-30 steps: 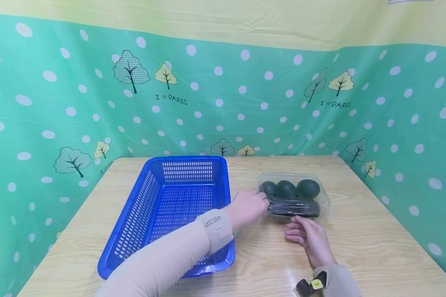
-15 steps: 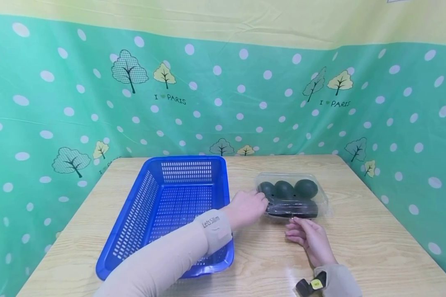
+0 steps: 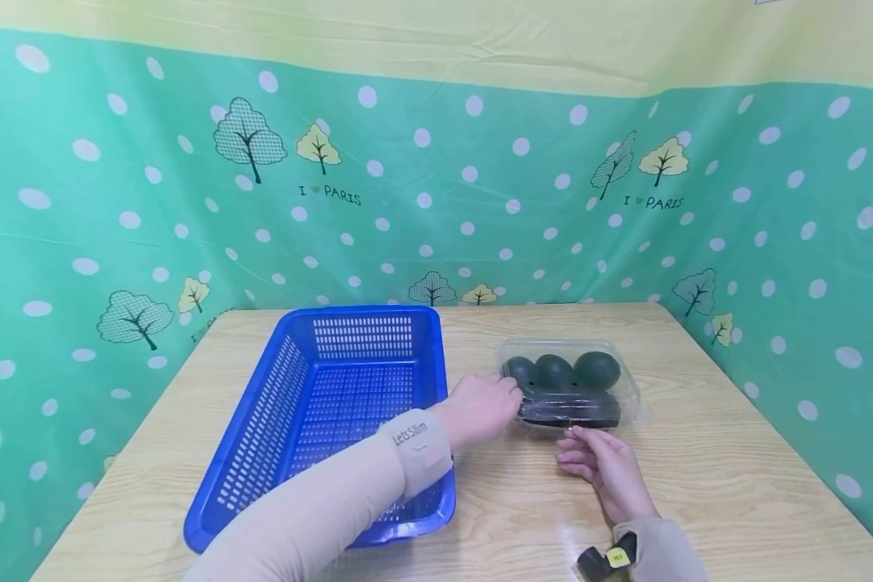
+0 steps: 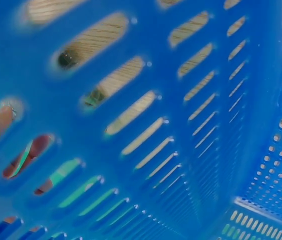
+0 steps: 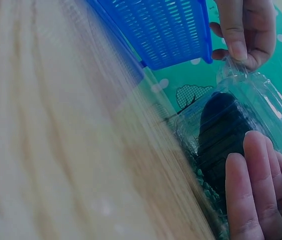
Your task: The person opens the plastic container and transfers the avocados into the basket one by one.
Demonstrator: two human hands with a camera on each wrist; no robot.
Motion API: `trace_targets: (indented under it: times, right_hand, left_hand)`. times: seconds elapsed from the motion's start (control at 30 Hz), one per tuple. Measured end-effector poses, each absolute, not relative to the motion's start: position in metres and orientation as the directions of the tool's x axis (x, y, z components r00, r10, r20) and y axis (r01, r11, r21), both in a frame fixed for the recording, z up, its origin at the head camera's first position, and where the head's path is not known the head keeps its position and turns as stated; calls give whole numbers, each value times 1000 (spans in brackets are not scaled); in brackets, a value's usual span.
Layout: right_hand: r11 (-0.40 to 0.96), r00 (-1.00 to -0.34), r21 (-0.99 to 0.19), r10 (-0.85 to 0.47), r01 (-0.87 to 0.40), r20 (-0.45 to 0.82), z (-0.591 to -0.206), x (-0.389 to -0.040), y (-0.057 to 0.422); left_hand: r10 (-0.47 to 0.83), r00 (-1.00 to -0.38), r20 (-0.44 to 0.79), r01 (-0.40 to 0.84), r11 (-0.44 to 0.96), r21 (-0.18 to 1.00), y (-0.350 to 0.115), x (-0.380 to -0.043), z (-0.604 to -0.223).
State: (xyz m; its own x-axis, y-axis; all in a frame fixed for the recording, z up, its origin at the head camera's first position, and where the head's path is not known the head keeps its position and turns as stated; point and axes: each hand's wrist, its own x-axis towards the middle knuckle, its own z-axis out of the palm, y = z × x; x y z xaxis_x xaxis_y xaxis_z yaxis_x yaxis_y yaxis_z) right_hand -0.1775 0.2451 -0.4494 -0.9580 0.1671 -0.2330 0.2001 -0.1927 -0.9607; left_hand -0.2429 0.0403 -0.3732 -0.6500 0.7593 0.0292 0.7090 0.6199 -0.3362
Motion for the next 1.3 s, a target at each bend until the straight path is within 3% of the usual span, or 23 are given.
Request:
trace_targets:
  times: [1.3]
  right_hand:
    - [-198, -953, -963, 203, 186, -225, -450, -176, 241]
  left_hand:
    - [780, -623, 56, 739, 611, -283, 35, -247, -372]
